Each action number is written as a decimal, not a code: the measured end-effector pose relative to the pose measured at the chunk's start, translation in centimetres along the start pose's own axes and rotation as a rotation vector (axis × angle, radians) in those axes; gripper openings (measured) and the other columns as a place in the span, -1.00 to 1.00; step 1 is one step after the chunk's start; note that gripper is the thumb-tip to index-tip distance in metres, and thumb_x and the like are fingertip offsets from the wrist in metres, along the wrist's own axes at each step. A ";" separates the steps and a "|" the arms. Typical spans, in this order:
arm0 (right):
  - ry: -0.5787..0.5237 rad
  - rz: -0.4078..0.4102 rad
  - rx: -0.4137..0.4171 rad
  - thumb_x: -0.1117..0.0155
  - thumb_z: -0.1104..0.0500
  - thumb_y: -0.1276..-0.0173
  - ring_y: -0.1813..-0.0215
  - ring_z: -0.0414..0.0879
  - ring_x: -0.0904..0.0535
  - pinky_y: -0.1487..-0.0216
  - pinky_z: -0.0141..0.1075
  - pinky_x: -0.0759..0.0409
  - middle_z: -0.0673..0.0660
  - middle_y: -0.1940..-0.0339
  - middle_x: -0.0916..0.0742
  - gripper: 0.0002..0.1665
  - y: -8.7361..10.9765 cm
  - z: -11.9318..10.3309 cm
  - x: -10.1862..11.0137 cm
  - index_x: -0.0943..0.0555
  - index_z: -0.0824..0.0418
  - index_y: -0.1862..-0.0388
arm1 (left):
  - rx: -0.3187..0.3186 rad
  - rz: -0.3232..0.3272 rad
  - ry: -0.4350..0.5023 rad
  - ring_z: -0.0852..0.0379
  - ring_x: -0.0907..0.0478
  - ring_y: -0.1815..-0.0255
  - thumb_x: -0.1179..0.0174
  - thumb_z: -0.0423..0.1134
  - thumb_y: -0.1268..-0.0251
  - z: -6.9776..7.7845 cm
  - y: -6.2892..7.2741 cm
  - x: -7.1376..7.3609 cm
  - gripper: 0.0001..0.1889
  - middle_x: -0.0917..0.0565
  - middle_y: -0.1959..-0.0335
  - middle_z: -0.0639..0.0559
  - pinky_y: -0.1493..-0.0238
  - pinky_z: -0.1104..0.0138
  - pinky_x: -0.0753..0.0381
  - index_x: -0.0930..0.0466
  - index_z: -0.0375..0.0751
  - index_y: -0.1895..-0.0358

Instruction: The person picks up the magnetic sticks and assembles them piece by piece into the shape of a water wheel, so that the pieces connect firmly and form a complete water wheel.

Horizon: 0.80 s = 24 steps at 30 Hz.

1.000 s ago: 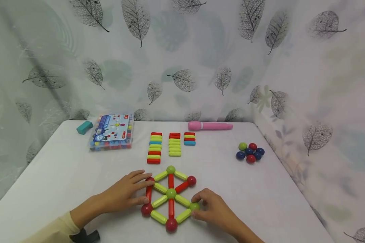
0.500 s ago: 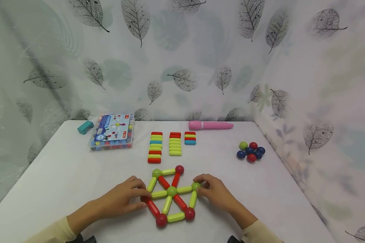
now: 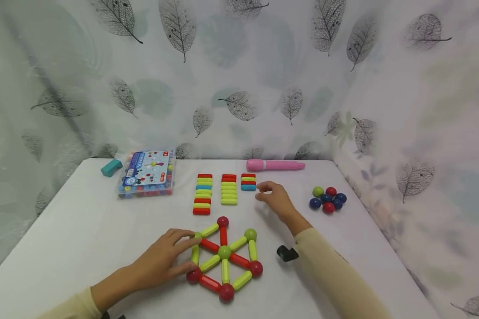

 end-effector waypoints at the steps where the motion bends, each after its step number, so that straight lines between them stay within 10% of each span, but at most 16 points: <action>1: 0.002 0.022 -0.008 -0.31 0.16 -0.45 -0.11 0.11 -0.53 -0.11 -0.05 -0.59 0.25 -0.23 -0.60 -0.52 -1.0 0.2 -0.1 -0.55 0.26 -0.31 | 0.016 -0.008 -0.003 0.04 -0.33 -0.43 -0.23 0.32 -0.32 -0.3 0.0 -0.2 -0.31 -0.45 -0.41 0.10 -0.38 -0.04 -0.48 -0.42 0.23 -0.47; 14: 0.299 0.102 -0.015 -0.34 0.18 -0.37 -0.08 0.12 -0.49 -0.17 0.00 -0.57 0.25 -0.09 -0.61 -0.70 -4.6 0.5 -1.6 -0.63 0.24 -0.05 | 0.040 -0.152 0.001 -0.18 -0.04 -0.63 -0.10 0.55 -0.20 -0.5 0.1 -1.2 -0.11 -0.17 -0.63 0.02 -0.47 -0.22 -0.26 -0.27 0.27 -0.56; 24: 0.269 0.061 0.022 -0.36 0.16 -0.37 0.02 0.05 -0.53 -0.01 -0.12 -0.60 0.16 0.05 -0.70 -0.77 -4.1 0.4 -2.1 -0.61 0.20 0.06 | 0.052 -0.153 0.010 -0.18 -0.01 -0.65 -0.08 0.54 -0.22 -0.8 0.3 -1.1 -0.12 -0.14 -0.65 0.03 -0.49 -0.20 -0.24 -0.28 0.26 -0.56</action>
Point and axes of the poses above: each hand's wrist, its own y-axis away from the middle knuckle, its own x-axis out of the back of the hand, z = x × y, the point moved 8 cm from there along -y, towards the middle knuckle
